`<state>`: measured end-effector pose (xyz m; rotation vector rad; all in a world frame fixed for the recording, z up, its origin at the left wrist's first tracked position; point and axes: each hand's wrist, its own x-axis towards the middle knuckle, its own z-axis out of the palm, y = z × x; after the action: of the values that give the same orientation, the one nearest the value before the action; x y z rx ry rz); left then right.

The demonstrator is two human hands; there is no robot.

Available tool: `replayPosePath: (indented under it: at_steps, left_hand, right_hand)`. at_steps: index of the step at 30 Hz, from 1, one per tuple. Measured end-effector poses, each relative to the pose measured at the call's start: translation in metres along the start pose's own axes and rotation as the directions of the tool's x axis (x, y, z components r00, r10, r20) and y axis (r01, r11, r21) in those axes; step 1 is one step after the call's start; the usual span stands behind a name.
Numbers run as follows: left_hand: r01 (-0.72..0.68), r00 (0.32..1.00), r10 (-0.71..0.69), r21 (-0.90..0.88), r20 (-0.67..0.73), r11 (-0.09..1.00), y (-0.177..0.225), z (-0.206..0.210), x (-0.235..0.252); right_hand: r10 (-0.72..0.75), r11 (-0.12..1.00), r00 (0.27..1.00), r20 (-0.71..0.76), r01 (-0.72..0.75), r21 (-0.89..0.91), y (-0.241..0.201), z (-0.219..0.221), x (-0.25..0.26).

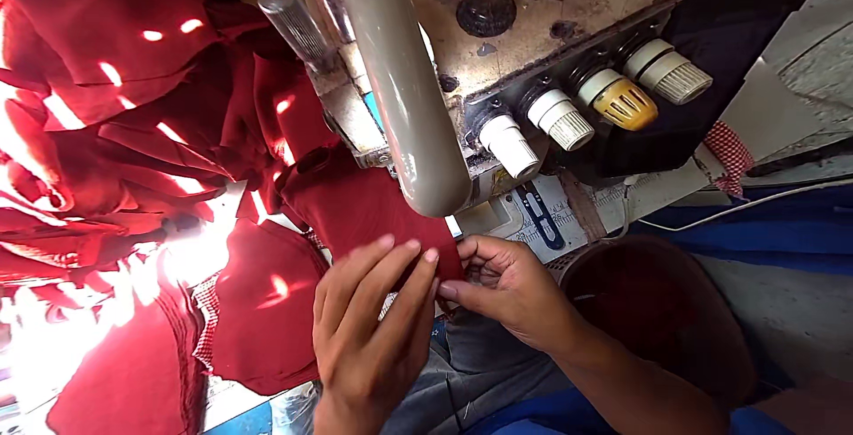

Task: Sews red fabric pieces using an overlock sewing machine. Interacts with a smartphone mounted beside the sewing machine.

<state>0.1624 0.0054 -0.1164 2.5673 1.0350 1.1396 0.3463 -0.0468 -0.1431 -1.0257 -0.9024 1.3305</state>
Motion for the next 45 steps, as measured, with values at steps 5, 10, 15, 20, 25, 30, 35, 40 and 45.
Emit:
replayPosePath:
  at_steps: [5,10,15,20,25,30,35,40,45]
  left_hand:
    - [0.441,0.873,-0.488,-0.450,0.014,0.777,0.029,0.012,-0.047]
    - [0.522,0.658,-0.567,-0.843,0.496,-0.133,0.033,0.030,-0.038]
    - [0.485,0.699,-0.613,-0.874,0.370,0.025,0.035,0.026,-0.022]
    - [0.512,0.713,-0.636,-0.839,0.295,0.184,0.035,0.025,-0.021]
    - [0.507,0.717,-0.642,-0.835,0.272,0.213,0.033,0.025,-0.027]
    - [0.392,0.818,-0.562,-0.593,-0.126,0.703,0.030,0.032,-0.054]
    - [0.041,0.975,-0.029,0.051,-0.218,0.998,0.013,0.032,-0.040]
    - [-0.185,0.980,0.189,0.064,-0.060,0.981,-0.001,0.019,-0.013]
    - [-0.240,0.971,0.240,0.012,0.017,0.971,-0.004,0.013,-0.004]
  right_hand:
    - [0.036,0.999,0.999,0.019,-0.036,-0.013,0.003,-0.006,-0.015]
    - [0.072,0.996,0.995,0.066,-0.074,0.040,-0.002,-0.008,-0.016]
    - [0.075,0.994,0.992,0.101,-0.082,0.066,-0.003,-0.010,-0.019]
    - [0.100,0.981,0.992,0.075,-0.111,0.160,0.003,-0.012,-0.026]
    - [0.042,0.996,0.999,-0.025,-0.039,0.085,0.002,-0.001,-0.031]
    - [-0.017,1.000,0.999,-0.043,0.017,0.005,-0.002,0.002,-0.037]
    - [-0.123,0.984,0.992,-0.026,0.118,-0.131,-0.006,0.011,-0.042]
    - [-0.102,0.995,0.995,0.011,0.103,-0.019,-0.002,0.014,-0.047]
    - [-0.036,0.981,0.999,0.018,0.032,0.191,0.000,0.003,-0.042]
